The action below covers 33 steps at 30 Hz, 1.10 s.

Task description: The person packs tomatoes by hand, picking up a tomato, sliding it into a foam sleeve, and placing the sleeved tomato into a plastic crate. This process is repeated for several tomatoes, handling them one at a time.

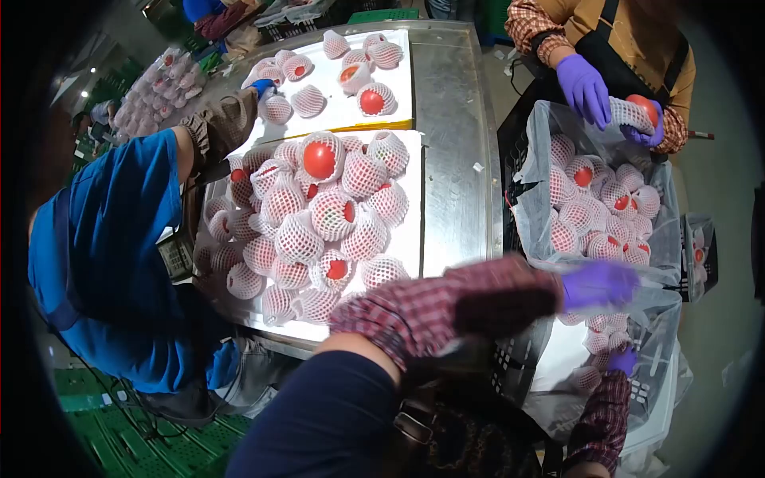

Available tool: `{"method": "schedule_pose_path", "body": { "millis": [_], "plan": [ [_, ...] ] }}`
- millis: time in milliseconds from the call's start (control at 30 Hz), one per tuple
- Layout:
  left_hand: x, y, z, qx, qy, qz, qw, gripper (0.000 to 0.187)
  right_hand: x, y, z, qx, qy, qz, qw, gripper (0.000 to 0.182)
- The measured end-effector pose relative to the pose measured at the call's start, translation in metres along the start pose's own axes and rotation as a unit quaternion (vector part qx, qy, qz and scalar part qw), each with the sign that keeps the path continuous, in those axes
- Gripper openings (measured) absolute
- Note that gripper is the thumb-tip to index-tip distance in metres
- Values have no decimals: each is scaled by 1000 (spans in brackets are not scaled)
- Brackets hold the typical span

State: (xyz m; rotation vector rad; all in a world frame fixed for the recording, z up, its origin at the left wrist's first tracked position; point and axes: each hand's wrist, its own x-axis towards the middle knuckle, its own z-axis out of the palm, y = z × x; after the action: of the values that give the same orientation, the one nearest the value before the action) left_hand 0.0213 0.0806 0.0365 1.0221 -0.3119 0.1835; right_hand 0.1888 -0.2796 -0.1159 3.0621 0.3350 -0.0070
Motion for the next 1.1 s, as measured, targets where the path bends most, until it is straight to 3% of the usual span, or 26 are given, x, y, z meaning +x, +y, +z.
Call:
{"method": "schedule_pose_path", "body": {
  "millis": [33,67,100,167,233,267,333,433,467,567,667,700,800,867,900,933,967,1033,1100],
  "plan": [
    [1,-19,25,48,-22,-131,990,27,2,16,14,19,-63,42,997,49],
    [0,-55,47,110,-29,-90,989,25,9,25,28,128,-96,40,986,55],
    [7,-88,61,179,-77,-62,979,42,12,34,45,235,-131,40,962,62],
    [4,-122,69,24,-51,-167,984,43,3,36,50,211,-132,73,966,73],
    [2,-156,51,-91,3,-217,972,39,-4,14,26,-48,-52,128,989,81],
    [4,-170,38,-145,29,-238,960,37,1,20,22,-39,-57,117,991,93],
    [6,-182,22,-252,84,-279,923,34,-4,30,30,-97,-35,100,990,99],
    [4,-148,13,-247,213,-347,879,29,-2,28,29,-98,-59,75,991,106],
    [5,-150,14,-244,239,-332,879,32,-3,20,14,-88,-75,67,991,108],
    [6,-150,11,-233,206,-345,886,38,-9,-12,-27,-131,-187,84,970,104],
    [9,-170,4,-198,273,-331,881,32,1,1,-2,10,-221,82,972,101],
    [7,-178,-3,-192,263,-331,886,28,9,8,25,69,-158,-27,985,95],
    [6,-184,-6,-183,278,-371,867,20,5,-28,-6,248,-49,-113,961,81],
    [0,-152,2,-183,240,-424,854,26,-22,-67,-59,387,17,-151,910,72],
    [4,-140,12,-178,280,-480,812,28,-35,-82,-75,429,59,-183,882,68],
    [5,-105,31,-146,250,-506,813,43,-64,-121,-142,517,0,-164,840,63],
    [3,-85,42,-236,154,-431,857,59,-72,-133,-137,589,5,-157,793,65],
    [4,-84,43,-359,77,-363,856,60,-88,-147,-148,686,-55,-199,698,62],
    [6,-81,39,-341,82,-377,857,50,-87,-143,-134,686,-32,-196,700,67]
  ]
}}
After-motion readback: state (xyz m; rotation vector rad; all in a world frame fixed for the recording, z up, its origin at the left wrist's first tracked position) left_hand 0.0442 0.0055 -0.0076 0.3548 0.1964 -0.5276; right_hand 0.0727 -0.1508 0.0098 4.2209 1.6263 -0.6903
